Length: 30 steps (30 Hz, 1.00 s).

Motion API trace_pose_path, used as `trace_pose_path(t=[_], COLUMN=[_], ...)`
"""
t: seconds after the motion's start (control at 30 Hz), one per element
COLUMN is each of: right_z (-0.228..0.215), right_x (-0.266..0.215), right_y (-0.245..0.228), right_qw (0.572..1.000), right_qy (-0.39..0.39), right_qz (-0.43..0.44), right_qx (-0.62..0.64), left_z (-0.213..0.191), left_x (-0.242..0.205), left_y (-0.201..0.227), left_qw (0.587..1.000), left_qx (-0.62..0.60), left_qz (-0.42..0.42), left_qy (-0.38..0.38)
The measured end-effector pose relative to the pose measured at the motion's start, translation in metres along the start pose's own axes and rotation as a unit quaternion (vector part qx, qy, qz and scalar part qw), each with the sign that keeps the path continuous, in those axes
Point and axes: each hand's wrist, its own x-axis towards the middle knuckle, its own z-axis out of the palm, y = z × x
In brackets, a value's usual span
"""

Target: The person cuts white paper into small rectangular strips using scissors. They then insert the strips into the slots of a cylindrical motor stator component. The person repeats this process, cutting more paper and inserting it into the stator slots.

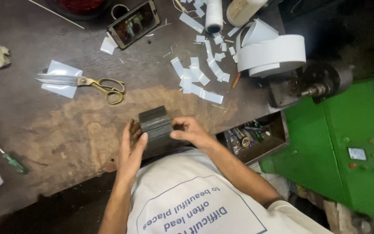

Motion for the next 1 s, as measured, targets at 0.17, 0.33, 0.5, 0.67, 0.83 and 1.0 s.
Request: trace_pose_path(t=[0.17,0.33,0.5,0.67,0.83,1.0], right_z=[-0.080,-0.099,-0.097,-0.097,-0.070,-0.046], right_x=[0.058,0.117,0.138,0.118,0.022,-0.037], right_y=[-0.046,-0.063,-0.054,-0.072,-0.092,-0.082], right_qw=[0.900,0.797,0.773,0.842,0.865,0.931], right_qy=[0.221,0.241,0.268,0.240,-0.033,-0.167], right_qz=[-0.133,-0.183,-0.217,-0.315,-0.375,-0.242], right_qx=[-0.352,-0.522,-0.532,-0.367,-0.330,-0.216], left_z=[0.012,0.024,0.030,0.041,0.056,0.071], left_x=[-0.009,-0.014,-0.021,-0.039,-0.064,-0.065], left_y=[-0.012,-0.014,0.004,0.040,0.077,0.086], left_qw=[0.998,0.991,0.976,0.896,0.937,0.959], left_qx=[0.017,0.061,0.148,0.336,0.276,0.232], left_qz=[0.026,0.066,0.050,0.147,0.173,0.156], left_qy=[0.053,0.103,0.149,0.248,0.126,-0.053])
